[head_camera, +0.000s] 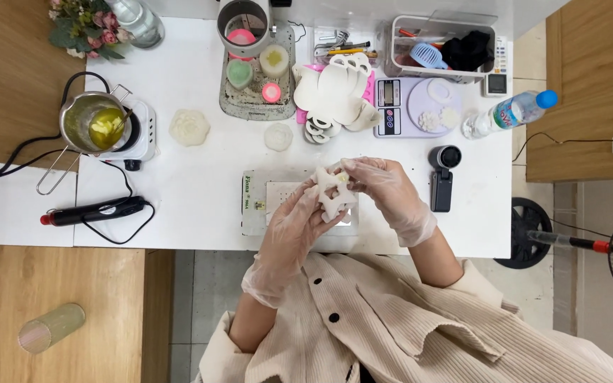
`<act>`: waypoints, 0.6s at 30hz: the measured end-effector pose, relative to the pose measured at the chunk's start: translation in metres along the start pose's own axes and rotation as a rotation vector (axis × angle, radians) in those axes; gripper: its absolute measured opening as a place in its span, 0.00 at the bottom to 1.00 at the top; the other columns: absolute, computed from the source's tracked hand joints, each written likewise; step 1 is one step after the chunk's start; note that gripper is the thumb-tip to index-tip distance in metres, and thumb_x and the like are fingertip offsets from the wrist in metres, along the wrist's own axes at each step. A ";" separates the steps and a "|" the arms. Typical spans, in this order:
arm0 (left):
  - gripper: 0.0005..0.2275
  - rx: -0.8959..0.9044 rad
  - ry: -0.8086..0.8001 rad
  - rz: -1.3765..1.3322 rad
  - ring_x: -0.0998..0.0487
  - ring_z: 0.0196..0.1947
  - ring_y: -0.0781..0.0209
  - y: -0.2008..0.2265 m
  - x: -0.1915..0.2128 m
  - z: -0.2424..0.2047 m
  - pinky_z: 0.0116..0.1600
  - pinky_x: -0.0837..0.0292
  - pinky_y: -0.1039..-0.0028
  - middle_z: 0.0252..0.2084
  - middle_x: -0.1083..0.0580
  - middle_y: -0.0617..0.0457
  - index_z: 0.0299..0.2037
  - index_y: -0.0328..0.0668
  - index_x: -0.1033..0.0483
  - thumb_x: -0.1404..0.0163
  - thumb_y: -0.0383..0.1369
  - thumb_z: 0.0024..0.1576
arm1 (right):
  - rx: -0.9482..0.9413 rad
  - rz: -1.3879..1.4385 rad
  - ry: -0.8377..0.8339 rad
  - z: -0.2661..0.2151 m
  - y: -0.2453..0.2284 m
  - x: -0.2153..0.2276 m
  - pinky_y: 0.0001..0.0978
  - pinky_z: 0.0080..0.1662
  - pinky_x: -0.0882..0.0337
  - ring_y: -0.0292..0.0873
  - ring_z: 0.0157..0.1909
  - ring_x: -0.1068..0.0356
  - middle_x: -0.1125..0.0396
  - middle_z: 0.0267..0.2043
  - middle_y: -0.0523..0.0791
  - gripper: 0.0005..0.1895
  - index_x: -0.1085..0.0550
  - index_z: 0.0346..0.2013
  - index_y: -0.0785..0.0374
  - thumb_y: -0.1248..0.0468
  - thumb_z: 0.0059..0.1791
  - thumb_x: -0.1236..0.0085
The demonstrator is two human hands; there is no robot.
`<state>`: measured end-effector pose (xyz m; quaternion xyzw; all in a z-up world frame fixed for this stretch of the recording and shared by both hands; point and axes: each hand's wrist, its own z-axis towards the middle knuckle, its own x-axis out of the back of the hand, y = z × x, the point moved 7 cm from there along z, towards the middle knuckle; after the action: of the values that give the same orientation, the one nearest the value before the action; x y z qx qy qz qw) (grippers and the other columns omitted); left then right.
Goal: The person prepares wax melt pieces by trimming them with scissors, placing them into a small clear plastic bag, and then inserting the bag into a green decorative cardboard box.
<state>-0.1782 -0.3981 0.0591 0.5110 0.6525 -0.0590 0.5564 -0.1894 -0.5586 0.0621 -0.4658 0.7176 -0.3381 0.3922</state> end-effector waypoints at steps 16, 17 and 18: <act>0.25 0.115 -0.075 0.003 0.28 0.62 0.49 0.007 0.013 0.017 0.65 0.27 0.56 0.63 0.33 0.38 0.71 0.22 0.46 0.59 0.34 0.67 | 0.017 -0.054 0.134 0.001 -0.001 -0.001 0.23 0.42 0.31 0.30 0.35 0.35 0.25 0.38 0.41 0.19 0.19 0.45 0.68 0.54 0.52 0.41; 0.24 0.117 -0.090 -0.013 0.28 0.62 0.49 0.006 0.015 0.019 0.65 0.27 0.55 0.63 0.33 0.37 0.70 0.23 0.47 0.59 0.32 0.67 | 0.012 -0.044 0.142 0.001 0.000 -0.001 0.22 0.42 0.30 0.30 0.35 0.35 0.25 0.38 0.40 0.19 0.19 0.45 0.68 0.54 0.52 0.41; 0.24 0.120 -0.104 -0.029 0.28 0.62 0.48 0.004 0.018 0.019 0.66 0.27 0.55 0.63 0.33 0.37 0.70 0.24 0.47 0.59 0.31 0.66 | 0.005 -0.033 0.150 0.000 0.000 -0.001 0.22 0.41 0.30 0.30 0.35 0.34 0.25 0.38 0.40 0.19 0.20 0.45 0.68 0.54 0.51 0.41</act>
<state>-0.1598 -0.3980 0.0400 0.5303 0.6254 -0.1326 0.5569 -0.1891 -0.5579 0.0617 -0.4497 0.7363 -0.3804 0.3329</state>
